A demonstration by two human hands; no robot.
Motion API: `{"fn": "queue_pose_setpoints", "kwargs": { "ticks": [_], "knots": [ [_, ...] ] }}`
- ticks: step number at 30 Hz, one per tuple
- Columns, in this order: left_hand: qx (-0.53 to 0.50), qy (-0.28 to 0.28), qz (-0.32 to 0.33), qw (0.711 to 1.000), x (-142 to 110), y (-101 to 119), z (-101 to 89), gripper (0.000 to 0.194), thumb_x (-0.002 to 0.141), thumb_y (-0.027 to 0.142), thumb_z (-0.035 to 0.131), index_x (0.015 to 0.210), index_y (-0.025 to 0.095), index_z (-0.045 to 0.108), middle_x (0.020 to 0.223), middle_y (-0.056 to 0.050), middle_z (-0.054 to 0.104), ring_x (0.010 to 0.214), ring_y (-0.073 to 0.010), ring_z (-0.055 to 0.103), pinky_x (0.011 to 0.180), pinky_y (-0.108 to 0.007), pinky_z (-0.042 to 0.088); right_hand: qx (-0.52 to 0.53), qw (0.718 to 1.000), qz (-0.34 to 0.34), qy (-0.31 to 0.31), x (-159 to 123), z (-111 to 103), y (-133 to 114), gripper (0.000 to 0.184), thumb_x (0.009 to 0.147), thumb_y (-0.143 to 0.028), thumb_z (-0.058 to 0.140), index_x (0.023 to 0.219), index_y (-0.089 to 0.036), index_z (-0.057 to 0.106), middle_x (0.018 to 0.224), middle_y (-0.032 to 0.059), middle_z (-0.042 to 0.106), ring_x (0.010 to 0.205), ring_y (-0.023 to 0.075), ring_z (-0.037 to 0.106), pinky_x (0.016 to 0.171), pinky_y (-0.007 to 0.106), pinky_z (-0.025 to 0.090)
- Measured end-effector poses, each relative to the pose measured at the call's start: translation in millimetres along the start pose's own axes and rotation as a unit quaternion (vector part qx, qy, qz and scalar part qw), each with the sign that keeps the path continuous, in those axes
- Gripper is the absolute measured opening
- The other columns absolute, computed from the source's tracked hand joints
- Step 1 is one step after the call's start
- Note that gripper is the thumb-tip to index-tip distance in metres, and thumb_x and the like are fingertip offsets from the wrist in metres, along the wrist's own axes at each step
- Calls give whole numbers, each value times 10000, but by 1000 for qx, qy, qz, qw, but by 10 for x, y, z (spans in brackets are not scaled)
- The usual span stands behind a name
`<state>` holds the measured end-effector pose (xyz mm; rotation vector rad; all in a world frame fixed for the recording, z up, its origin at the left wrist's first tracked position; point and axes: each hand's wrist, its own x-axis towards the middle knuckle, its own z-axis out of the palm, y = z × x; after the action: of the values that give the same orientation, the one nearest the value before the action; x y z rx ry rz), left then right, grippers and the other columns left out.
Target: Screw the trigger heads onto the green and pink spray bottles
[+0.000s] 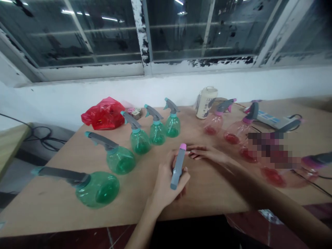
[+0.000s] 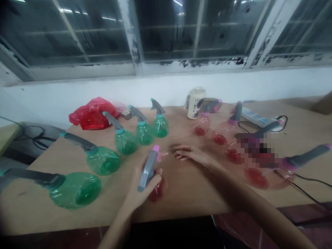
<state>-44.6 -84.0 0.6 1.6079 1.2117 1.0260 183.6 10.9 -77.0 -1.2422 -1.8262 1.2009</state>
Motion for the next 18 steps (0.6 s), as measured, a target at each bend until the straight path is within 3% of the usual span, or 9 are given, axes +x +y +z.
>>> {"fn": "queue_pose_setpoints", "kwargs": {
  "ticks": [2,4,6,10,15,18],
  "knots": [
    [4,-13,-2,1000,50,4,24,368,824,239,574,1192,240,580,594,47,598,432,-130,568,477,-259,477,-17,999,6,51,-80,-96,166,337,928,-398,550,1180,-200,655,1128,100,709,1016,245,677,892,431,556],
    [19,-7,21,1000,93,21,39,324,812,223,573,1135,241,595,579,53,574,452,-129,562,501,-259,472,-82,988,-18,131,-239,-159,310,345,907,-424,557,1152,-217,686,1159,94,712,1083,269,661,970,463,516],
    [36,10,44,998,128,45,45,243,810,234,589,1052,238,607,590,50,571,496,-133,571,533,-260,473,-168,968,-64,172,-394,-175,410,330,910,-411,558,1154,-235,692,1211,81,695,1141,268,634,1024,467,480],
    [53,15,33,998,162,67,57,132,876,336,571,945,226,594,546,56,565,449,-128,555,486,-246,441,-284,937,-127,157,-512,-91,496,350,956,-349,496,1244,-209,641,1292,90,656,1219,255,590,1077,477,440],
    [97,37,63,993,179,47,66,193,873,348,577,731,219,550,508,45,547,442,-134,559,473,-246,429,-348,913,-145,158,-460,-5,514,367,989,-328,437,1247,-156,633,1316,119,638,1257,268,570,1089,495,442],
    [95,26,74,992,202,16,62,151,889,345,564,801,224,583,551,36,593,474,-139,585,507,-255,460,-357,907,-154,161,-457,-3,519,361,988,-326,434,1230,-158,644,1295,121,651,1238,266,588,1075,492,464]
  ]
}}
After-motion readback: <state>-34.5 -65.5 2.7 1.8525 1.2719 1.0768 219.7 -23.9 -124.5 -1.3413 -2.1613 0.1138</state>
